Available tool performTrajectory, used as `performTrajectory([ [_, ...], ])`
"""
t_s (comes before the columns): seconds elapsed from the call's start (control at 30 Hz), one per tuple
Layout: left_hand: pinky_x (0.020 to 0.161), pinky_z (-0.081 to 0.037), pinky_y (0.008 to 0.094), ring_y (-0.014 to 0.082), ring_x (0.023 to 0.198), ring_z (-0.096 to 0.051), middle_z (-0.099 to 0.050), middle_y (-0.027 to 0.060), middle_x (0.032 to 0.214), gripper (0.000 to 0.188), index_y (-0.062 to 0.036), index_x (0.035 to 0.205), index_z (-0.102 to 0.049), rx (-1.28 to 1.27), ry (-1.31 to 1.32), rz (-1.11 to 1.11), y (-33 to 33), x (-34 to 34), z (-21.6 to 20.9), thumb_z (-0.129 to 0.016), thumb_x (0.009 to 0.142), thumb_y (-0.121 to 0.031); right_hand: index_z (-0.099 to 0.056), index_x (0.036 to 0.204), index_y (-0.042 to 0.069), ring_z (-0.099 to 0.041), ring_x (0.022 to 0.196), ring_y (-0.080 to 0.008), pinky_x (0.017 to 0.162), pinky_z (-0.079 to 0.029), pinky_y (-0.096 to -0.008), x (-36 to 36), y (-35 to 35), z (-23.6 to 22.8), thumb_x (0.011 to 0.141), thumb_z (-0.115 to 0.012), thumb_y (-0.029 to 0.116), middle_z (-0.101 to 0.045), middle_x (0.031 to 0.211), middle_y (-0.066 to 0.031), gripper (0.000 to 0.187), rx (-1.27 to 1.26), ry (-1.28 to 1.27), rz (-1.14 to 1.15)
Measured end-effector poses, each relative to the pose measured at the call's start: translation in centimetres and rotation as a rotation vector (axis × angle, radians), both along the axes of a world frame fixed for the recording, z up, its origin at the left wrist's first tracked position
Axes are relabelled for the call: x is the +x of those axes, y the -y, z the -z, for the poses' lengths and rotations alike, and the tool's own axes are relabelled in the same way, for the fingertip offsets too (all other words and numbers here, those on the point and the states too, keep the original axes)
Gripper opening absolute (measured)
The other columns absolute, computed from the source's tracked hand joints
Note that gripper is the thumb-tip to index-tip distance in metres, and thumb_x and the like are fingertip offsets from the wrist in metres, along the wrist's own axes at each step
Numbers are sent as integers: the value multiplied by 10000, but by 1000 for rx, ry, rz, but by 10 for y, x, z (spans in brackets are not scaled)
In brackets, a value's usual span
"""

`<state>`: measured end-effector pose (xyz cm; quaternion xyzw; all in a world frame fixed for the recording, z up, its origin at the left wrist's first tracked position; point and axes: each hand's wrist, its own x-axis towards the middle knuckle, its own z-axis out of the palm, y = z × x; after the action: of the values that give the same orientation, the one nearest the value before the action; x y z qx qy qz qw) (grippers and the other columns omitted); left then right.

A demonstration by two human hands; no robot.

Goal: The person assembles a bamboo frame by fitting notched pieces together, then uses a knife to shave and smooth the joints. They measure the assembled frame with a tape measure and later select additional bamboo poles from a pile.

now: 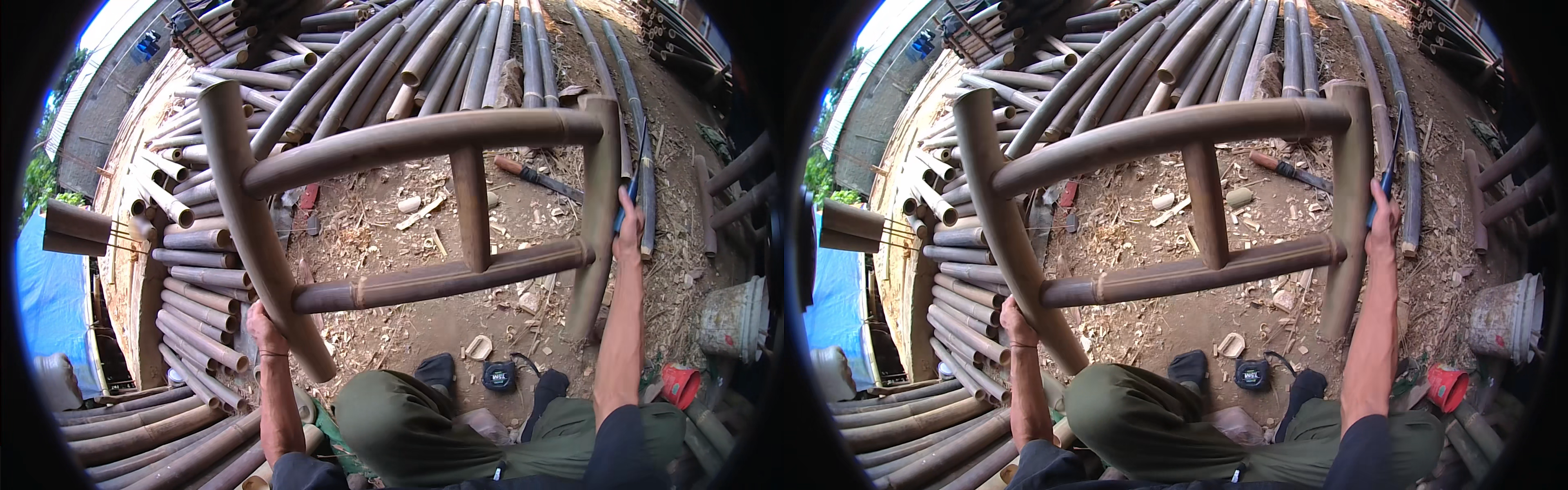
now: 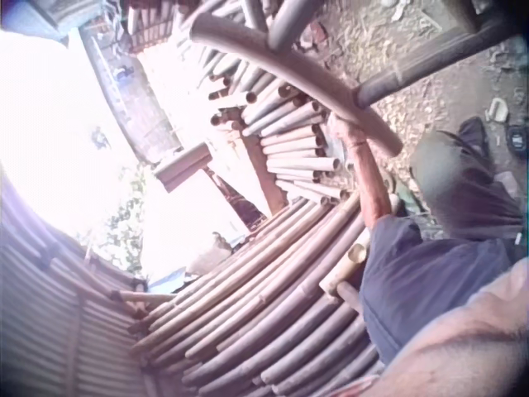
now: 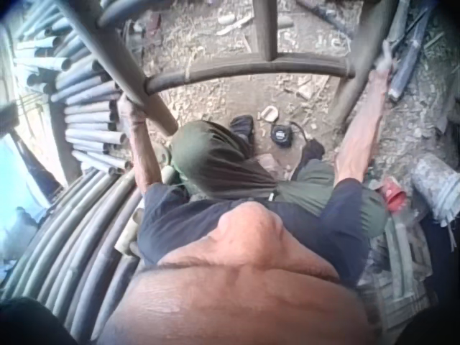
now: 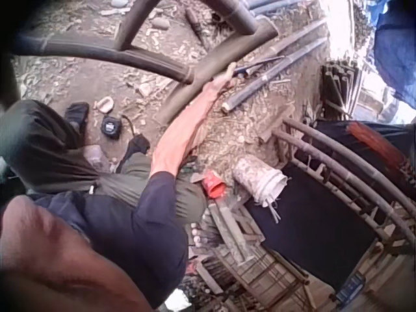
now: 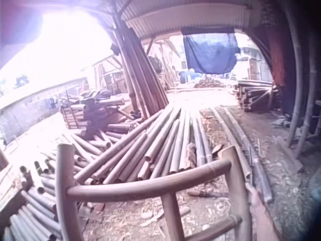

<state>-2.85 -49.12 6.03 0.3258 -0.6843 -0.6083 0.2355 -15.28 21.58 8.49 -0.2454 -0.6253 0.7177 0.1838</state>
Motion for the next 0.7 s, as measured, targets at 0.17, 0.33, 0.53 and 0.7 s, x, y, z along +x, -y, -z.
performTrajectory([
  [0.17, 963, -507, 416, 280, 1076, -616, -622, 128, 1165, 339, 13, 1221, -543, 905, -71, 183, -121, 9, 6, -447, 972, -197, -681, 1056, 15, -660, 773, -145, 681, -539, -301, -118, -51, -175, 864, -678, 451, -686, 915, -75, 477, 96, -81, -311],
  [0.33, 1012, -457, 483, 298, 1148, -563, -582, 126, 1215, 438, -54, 1292, -493, 1277, 233, 377, -233, 45, 35, -514, 971, -351, -686, 916, -6, -685, 662, -219, 619, -575, -353, -150, -46, -248, 823, -705, 345, -697, 824, -131, 363, 430, -251, -152],
  [0.53, 1019, -473, 454, 292, 1175, -557, -575, 139, 1212, 498, -33, 1301, -474, 1222, 458, 525, -260, 114, 26, -521, 977, -408, -640, 1096, 51, -620, 761, -156, 669, -475, -320, -196, -32, -163, 870, -598, 483, -658, 851, -70, 489, 977, 226, -341],
  [0.7, 1002, -485, 436, 268, 1165, -564, -576, 148, 1214, 443, -27, 1284, -488, 984, 624, 653, -258, 124, 43, -575, 937, -288, -659, 971, 71, -634, 739, -235, 677, -491, -411, -209, -20, -25, 837, -600, 463, -664, 857, -111, 417, 950, 419, -456],
])
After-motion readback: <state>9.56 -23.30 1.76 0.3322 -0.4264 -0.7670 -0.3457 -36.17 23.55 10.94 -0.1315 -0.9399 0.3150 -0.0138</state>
